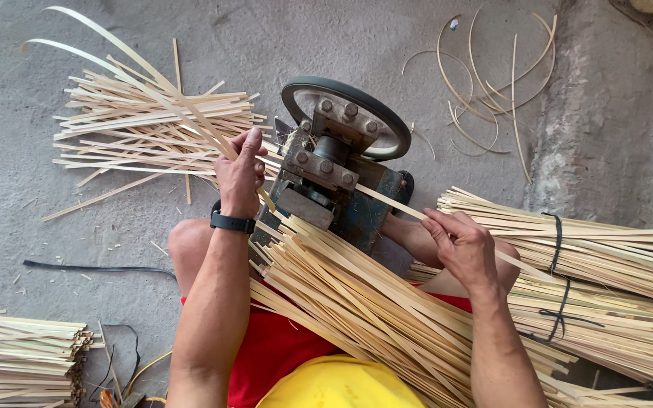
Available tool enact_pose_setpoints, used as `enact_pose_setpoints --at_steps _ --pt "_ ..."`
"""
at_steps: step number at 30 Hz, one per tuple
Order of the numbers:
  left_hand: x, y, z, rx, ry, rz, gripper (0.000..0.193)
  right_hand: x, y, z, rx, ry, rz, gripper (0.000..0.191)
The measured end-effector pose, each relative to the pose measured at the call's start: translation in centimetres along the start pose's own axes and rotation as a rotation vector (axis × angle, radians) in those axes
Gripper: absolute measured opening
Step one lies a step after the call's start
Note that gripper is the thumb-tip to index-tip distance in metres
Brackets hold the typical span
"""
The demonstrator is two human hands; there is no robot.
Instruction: The person sits on the floor and uses a bench grinder to split long bamboo strips into thinner slivers. They feed each strip through the rotating wheel, collecting the resulting thin pieces in a growing pile to the left.
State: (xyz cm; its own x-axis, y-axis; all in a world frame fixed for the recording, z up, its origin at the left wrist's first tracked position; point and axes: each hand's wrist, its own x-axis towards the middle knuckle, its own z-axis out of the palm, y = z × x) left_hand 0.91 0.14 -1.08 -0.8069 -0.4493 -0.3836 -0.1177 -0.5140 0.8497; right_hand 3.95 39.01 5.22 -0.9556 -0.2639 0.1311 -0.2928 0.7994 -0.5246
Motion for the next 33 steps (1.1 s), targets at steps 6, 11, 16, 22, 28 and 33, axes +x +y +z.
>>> enact_pose_setpoints --at_steps 6,11,16,22,28,33 --pt "0.2 0.3 -0.1 -0.015 0.037 0.026 0.04 -0.5 1.7 1.0 0.039 -0.208 0.345 0.028" --pt "0.2 0.0 -0.1 -0.029 0.01 -0.016 0.039 -3.8 1.8 2.1 0.279 -0.501 0.193 0.036" --pt "0.1 -0.1 0.0 -0.019 -0.003 -0.018 0.036 -5.5 0.4 1.2 0.269 -0.666 0.444 0.021" --pt "0.2 0.0 -0.1 -0.028 0.005 -0.034 0.033 -5.2 0.7 -0.4 0.175 -0.432 0.143 0.018" --pt "0.1 0.0 -0.1 -0.019 0.001 -0.024 0.033 -5.0 1.3 -0.1 0.001 -0.336 0.121 0.019" --pt "0.0 0.1 0.2 0.002 -0.007 -0.023 0.034 -4.2 1.5 -2.2 -0.03 0.016 -0.149 0.02"
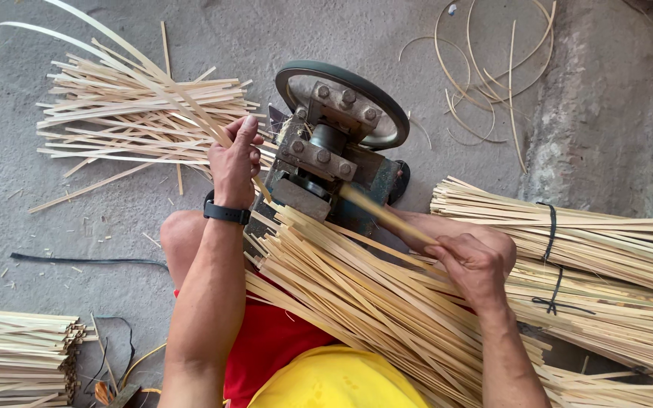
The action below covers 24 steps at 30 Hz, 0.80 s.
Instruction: The person sits on the floor and uses a bench grinder to split long bamboo strips into thinner slivers. They feed each strip through the rotating wheel, collecting the resulting thin pieces in a growing pile to the left.
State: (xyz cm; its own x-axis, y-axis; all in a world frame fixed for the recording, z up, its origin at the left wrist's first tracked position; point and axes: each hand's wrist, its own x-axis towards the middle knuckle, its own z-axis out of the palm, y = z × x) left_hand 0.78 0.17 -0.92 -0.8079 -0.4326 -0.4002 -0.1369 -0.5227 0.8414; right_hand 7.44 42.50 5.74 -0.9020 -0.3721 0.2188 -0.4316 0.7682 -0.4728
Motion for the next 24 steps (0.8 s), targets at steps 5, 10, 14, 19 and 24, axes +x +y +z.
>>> enact_pose_setpoints --at_steps 5,10,14,19,24 --pt "-0.3 0.2 -0.2 0.0 0.011 -0.012 0.034 0.9 0.3 -1.7 0.134 0.057 0.103 0.022" --pt "-0.3 0.1 0.0 -0.001 -0.019 0.02 0.035 2.8 0.9 -1.4 -0.138 -0.051 0.146 0.024" --pt "-0.5 0.0 0.2 -0.024 -0.013 0.044 0.037 5.0 0.5 1.6 -0.101 -0.11 0.085 0.022" --pt "-0.4 0.2 0.4 -0.039 0.003 0.081 0.041 6.5 -1.1 4.7 0.031 -0.096 0.091 0.028" --pt "-0.3 0.1 0.4 -0.035 0.02 0.091 0.038 7.0 -1.5 4.5 0.1 -0.147 0.126 0.03"
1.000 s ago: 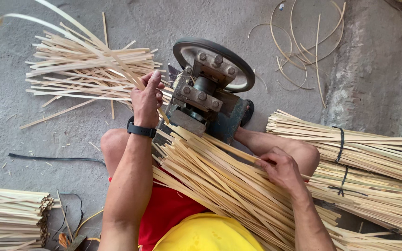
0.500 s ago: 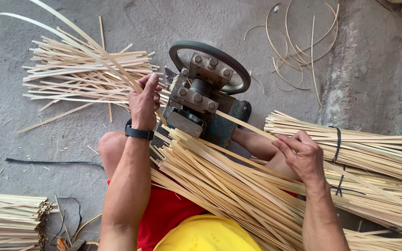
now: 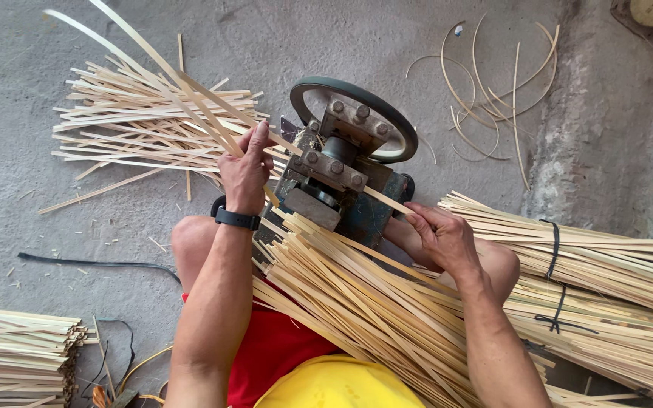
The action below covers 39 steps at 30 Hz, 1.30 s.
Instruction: The person sits on the floor and uses a bench grinder to split long bamboo strips into thinner slivers. They feed each strip through the rotating wheel, collecting the resulting thin pieces in a growing pile to the left.
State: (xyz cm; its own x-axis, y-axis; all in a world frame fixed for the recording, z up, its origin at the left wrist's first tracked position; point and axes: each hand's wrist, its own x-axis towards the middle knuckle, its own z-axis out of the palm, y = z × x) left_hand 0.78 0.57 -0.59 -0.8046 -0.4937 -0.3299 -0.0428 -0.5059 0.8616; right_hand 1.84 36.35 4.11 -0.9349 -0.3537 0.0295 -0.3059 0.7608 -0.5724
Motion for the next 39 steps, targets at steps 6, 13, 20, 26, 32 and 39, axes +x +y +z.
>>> enact_pose_setpoints --at_steps 6,13,20,26,32,39 --pt "0.9 -0.5 0.1 -0.016 -0.097 0.218 0.031 -0.7 -0.3 -0.2 0.033 0.041 -0.091 0.031" --pt "2.6 6.6 -1.5 0.041 0.008 0.438 0.031 -2.2 -3.4 -2.9 0.059 -0.031 0.005 0.031" --pt "-6.0 11.2 0.8 0.204 -0.44 0.232 0.025 -0.6 -11.8 -7.1 -0.244 0.369 -0.517 0.034" --pt "-14.9 11.6 0.9 0.402 -0.862 -0.322 0.032 1.8 -15.8 -9.2 -0.584 0.398 -0.913 0.029" --pt "-16.6 13.5 -4.8 0.262 -0.822 -0.192 0.042 4.3 -12.1 -10.0 -0.339 0.2 -0.759 0.029" --pt "-17.0 12.0 -9.0 0.095 -0.603 -0.023 0.036 2.3 -6.8 -11.2 -0.033 0.355 -0.338 0.03"
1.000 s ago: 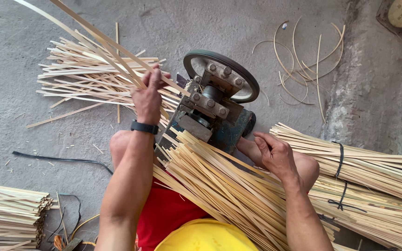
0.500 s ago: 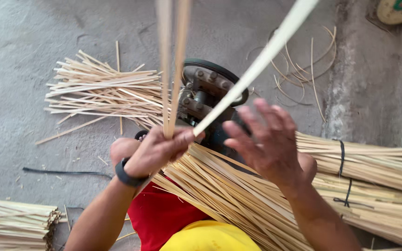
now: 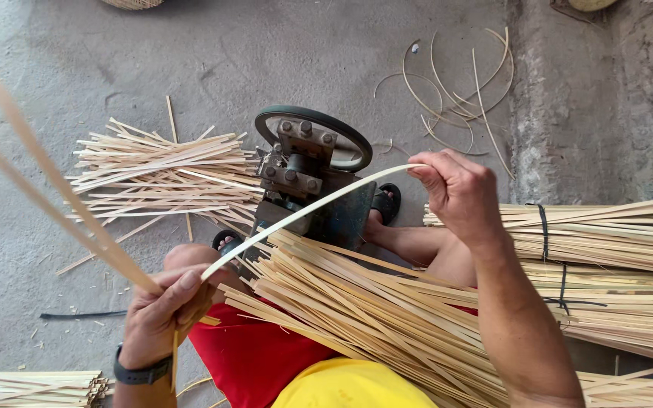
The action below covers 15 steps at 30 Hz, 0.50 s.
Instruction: The person sits on the floor and uses a bench grinder to split long bamboo strips into thinner slivers. They feed each strip through the rotating wheel, collecting the resulting thin pieces in a growing pile to the left.
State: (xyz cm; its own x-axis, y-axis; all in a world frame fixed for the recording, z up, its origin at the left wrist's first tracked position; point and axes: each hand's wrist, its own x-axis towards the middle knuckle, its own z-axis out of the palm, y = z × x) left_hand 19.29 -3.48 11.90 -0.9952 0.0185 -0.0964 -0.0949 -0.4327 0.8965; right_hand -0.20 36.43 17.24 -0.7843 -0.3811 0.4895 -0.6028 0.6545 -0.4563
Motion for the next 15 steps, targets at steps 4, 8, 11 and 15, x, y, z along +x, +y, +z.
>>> enact_pose_setpoints --at_steps 4,8,11,15 --pt "0.7 -2.1 0.4 0.161 -0.065 -0.122 0.03 -1.8 0.5 0.8 0.183 -0.009 0.329 0.03" --pt "0.6 -2.9 1.3 0.13 -0.004 -0.224 0.03 -2.4 0.7 -1.2 -0.023 -0.09 0.12 0.033" --pt "1.4 -3.2 3.2 0.377 -0.056 -0.284 0.029 -3.1 -0.9 -1.6 -0.18 -0.203 -0.217 0.039" --pt "3.5 -3.5 6.8 0.364 -0.328 -0.03 0.03 -5.2 -3.0 0.6 0.078 -0.414 -0.203 0.033"
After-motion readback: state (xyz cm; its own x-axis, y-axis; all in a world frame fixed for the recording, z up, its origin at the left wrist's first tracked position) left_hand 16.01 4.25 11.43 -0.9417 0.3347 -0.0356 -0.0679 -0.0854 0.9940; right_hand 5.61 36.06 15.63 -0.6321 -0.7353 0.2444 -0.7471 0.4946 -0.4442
